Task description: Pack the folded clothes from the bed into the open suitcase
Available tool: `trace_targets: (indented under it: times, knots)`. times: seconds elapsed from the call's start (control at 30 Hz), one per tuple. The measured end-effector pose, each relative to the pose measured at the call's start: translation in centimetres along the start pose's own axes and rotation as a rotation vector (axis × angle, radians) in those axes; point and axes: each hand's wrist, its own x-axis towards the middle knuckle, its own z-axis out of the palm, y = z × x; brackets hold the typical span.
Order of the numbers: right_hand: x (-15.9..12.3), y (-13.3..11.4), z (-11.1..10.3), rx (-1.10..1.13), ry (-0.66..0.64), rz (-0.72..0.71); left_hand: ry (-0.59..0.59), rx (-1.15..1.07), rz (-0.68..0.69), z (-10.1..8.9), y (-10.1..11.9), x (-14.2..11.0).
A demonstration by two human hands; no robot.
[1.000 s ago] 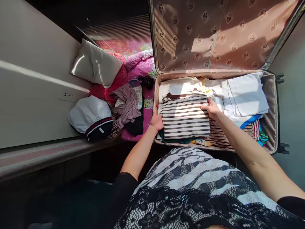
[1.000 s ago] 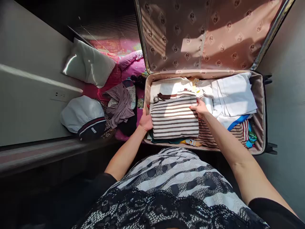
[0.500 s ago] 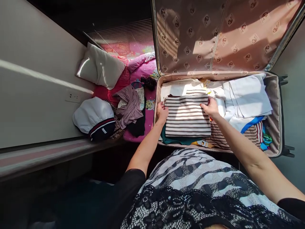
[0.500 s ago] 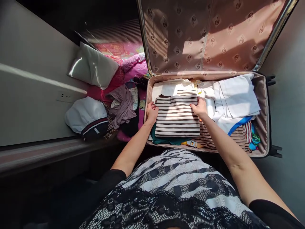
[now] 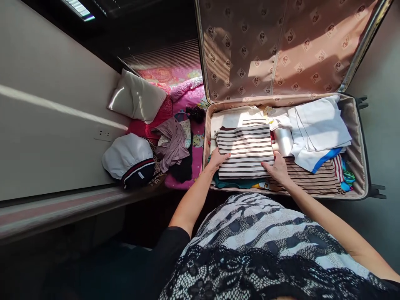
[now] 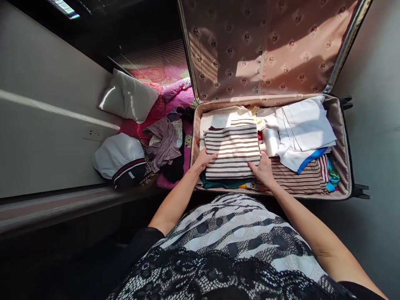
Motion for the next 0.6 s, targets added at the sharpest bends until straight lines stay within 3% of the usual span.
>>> trace_targets:
  times: [0.2,0.3,0.43,0.6]
  knots:
    - [-0.8,-0.5,-0.3,0.038,0.051,0.031,-0.27,-0.015,-0.122,-2.0,-2.7,-3.7]
    - [-2.1,0.0,-0.5,0.084,0.063,0.138,-0.336,-0.063,-0.121,-2.0,-4.0,-5.3]
    - [-3.0,0.6,-0.9,0.152,-0.008,0.321,-0.219,-0.168,-0.124,-1.2,-4.4,-5.9]
    - [-3.4,0.6,-1.0,0.465,-0.015,0.218,-0.073,-0.118,-0.182,-0.3,-3.7,-5.5]
